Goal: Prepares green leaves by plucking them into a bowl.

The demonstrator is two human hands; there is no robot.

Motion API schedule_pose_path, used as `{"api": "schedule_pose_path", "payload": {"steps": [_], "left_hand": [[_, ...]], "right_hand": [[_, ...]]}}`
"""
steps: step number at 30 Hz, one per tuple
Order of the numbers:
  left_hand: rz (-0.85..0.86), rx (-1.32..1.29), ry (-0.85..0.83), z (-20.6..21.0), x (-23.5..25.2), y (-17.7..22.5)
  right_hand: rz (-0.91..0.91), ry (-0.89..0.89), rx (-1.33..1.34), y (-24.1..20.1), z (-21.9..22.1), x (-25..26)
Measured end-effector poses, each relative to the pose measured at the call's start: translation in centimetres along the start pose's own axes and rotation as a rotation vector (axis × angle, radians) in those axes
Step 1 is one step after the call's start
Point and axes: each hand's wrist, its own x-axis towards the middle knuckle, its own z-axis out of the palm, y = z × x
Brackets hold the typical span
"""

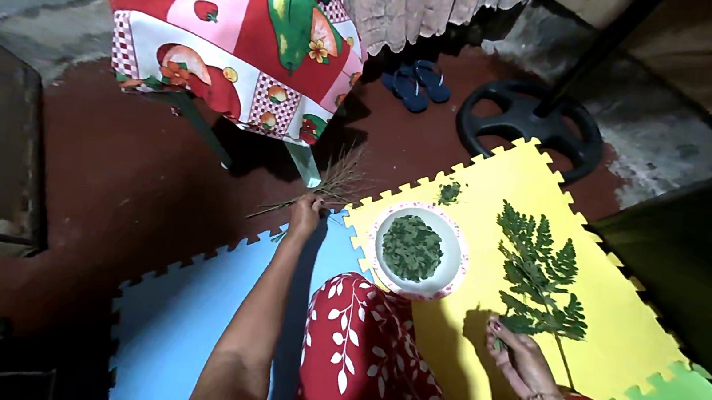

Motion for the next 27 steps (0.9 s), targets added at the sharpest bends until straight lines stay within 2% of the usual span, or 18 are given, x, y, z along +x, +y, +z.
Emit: {"api": "schedule_pose_path", "payload": {"steps": [6,14,16,18,21,23,25,27], "left_hand": [[-0.036,0.055,-0.043,1.3,3.3,-1.0],[-0.079,0.141,0.075,0.6,5.7,-1.4],[0.003,0.187,0.128,0.9,4.9,0.0],[0.183,0.132,0.098,1.8,2.9,2.9],[0.446,-0.056,-0.189,3.5,-2.8,7.6],[0.556,-0.176,-0.398,4.7,-6.5,9.9],[0.634,-0.204,-0.457,5.8,-8.7,11.1],[0.690,-0.177,-0.432,6.4,-9.7,11.7]], "right_hand": [[0.016,-0.044,-0.031,0.5,0.8,0.3],[0.014,-0.121,-0.121,-0.3,3.8,0.8],[0.027,-0.141,-0.149,-1.2,5.3,0.9],[0.040,-0.152,-0.151,-2.6,7.4,0.9],[0.043,-0.245,-0.096,-4.0,9.8,1.6],[0.074,-0.249,-0.080,-4.7,11.4,1.8],[0.082,-0.236,-0.077,-4.8,12.4,2.2],[0.087,-0.227,-0.068,-4.6,13.2,2.4]]}}
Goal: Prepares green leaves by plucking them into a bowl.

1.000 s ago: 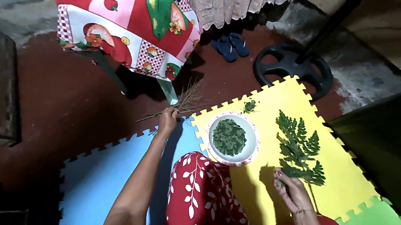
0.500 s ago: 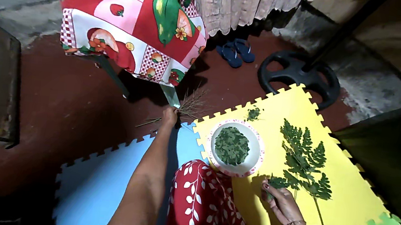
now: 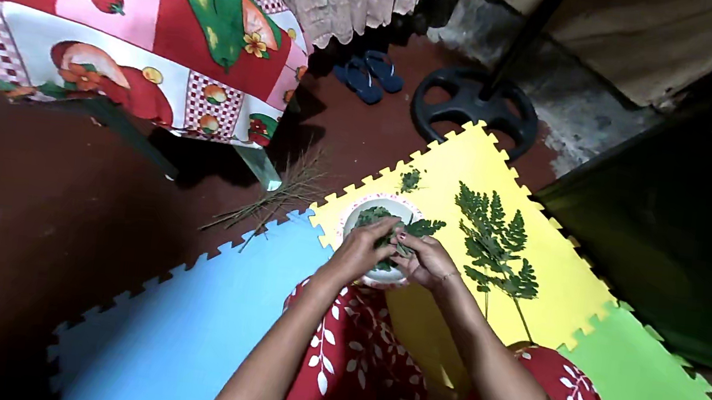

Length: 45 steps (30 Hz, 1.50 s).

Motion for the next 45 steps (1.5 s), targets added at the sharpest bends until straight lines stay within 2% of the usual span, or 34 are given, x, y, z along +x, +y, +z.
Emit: {"api": "schedule_pose_path", "payload": {"steps": [5,9,11,14,22,30,32,40,42,45], "left_hand": [[0.087,0.062,0.216,1.9,0.2,-0.6],[0.066,0.033,0.344,2.3,0.3,-0.8],[0.006,-0.004,0.364,2.0,0.5,-0.8],[-0.058,-0.031,0.316,1.8,0.8,-1.1],[-0.074,-0.107,0.298,2.2,1.5,-1.0],[-0.314,-0.364,0.383,1.2,1.9,-1.4],[-0.362,-0.343,0.342,0.7,2.1,-1.8],[-0.418,0.000,-0.023,1.5,2.8,-3.1],[-0.421,-0.043,-0.063,1.3,2.9,-2.7],[-0.364,-0.229,0.017,1.6,3.0,-1.5]], "right_hand": [[-0.002,0.020,0.044,0.0,1.5,0.3],[-0.065,-0.156,-0.023,-0.4,0.8,0.3],[-0.101,-0.204,-0.122,-0.7,0.3,0.4],[-0.134,-0.139,-0.244,-0.8,-0.1,0.9],[-0.208,0.076,-0.149,-0.6,0.2,2.2],[-0.221,0.089,-0.169,-1.0,-0.9,2.6],[-0.221,0.116,-0.173,-1.3,-1.6,2.9],[-0.185,0.123,-0.106,-0.7,-2.0,3.5],[-0.187,0.122,-0.106,-0.4,-2.1,3.6],[-0.216,0.121,-0.117,0.0,-1.7,3.8]]}}
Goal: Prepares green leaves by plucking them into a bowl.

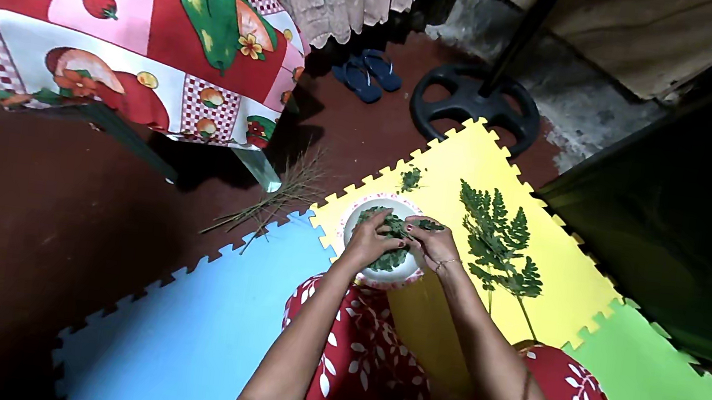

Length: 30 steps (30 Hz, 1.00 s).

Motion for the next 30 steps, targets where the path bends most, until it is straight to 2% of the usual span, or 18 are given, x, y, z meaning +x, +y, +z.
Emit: {"api": "schedule_pose_path", "payload": {"steps": [3,6,13,20,26,30], "left_hand": [[0.073,-0.019,0.078,0.3,0.1,0.6],[0.072,-0.012,0.139,0.0,0.7,0.9],[0.039,-0.155,0.087,-0.9,1.1,1.6],[0.058,0.060,0.003,-2.0,1.0,1.6],[0.040,-0.086,0.168,-1.0,1.2,1.5],[-0.019,-0.218,0.217,-0.6,1.4,1.5]], "right_hand": [[-0.010,0.006,-0.015,-0.2,0.9,-0.3],[0.005,-0.017,-0.067,-1.3,0.9,-0.4],[-0.030,-0.030,-0.070,-2.1,1.0,-0.3],[-0.106,-0.075,-0.285,-2.2,0.6,-0.4],[-0.161,-0.175,-0.225,-1.8,1.0,-0.3],[-0.247,-0.130,-0.314,-1.4,1.6,0.4]]}}
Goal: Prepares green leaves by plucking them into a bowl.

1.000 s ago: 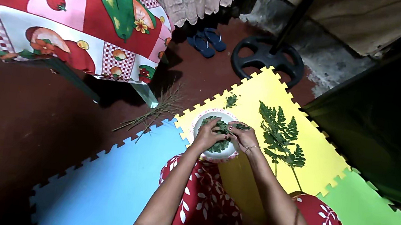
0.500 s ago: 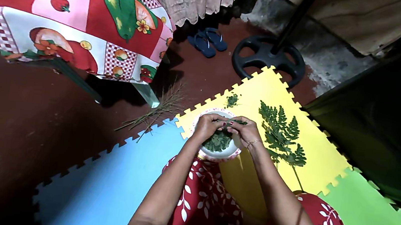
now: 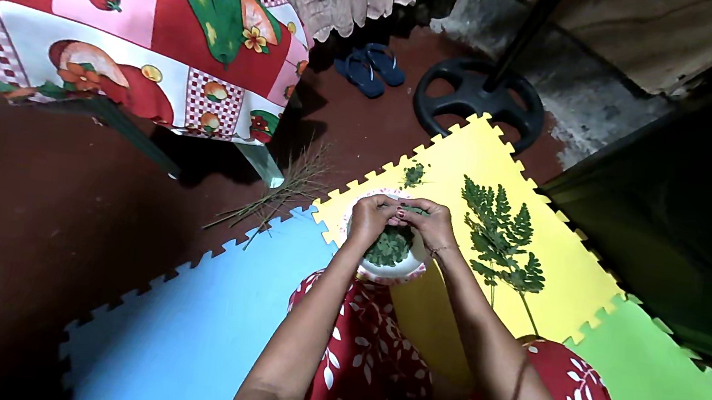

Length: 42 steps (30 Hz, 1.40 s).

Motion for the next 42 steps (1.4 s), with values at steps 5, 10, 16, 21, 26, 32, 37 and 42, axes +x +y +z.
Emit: {"api": "schedule_pose_path", "payload": {"steps": [5,10,16,21,26,32,37,42], "left_hand": [[-0.048,-0.153,-0.025,-0.7,-0.4,0.2],[-0.065,-0.249,-0.028,-0.9,-0.8,0.4],[-0.105,-0.253,-0.010,-0.6,-1.2,0.7],[0.005,0.188,-0.111,-1.6,-1.3,1.8],[0.030,0.044,-0.070,-0.8,-0.8,0.9],[-0.068,-0.204,-0.019,-0.5,-1.1,-0.2],[-0.135,-0.270,0.011,-0.5,-0.9,-0.9],[-0.146,0.101,-0.147,-0.1,0.2,-2.6]], "right_hand": [[0.048,-0.007,-0.045,-0.9,-0.1,0.0],[0.112,0.028,0.169,-1.2,0.1,-0.7],[0.104,0.049,0.197,-0.7,-0.2,-1.0],[-0.071,-0.027,-0.300,-1.4,-1.6,-1.1],[-0.054,0.000,-0.124,-0.8,-1.3,-0.4],[0.069,0.007,0.010,-0.5,-1.2,-0.8],[0.148,0.076,0.067,-0.3,-2.1,-1.2],[0.203,0.124,0.106,0.4,-3.6,-1.2]]}}
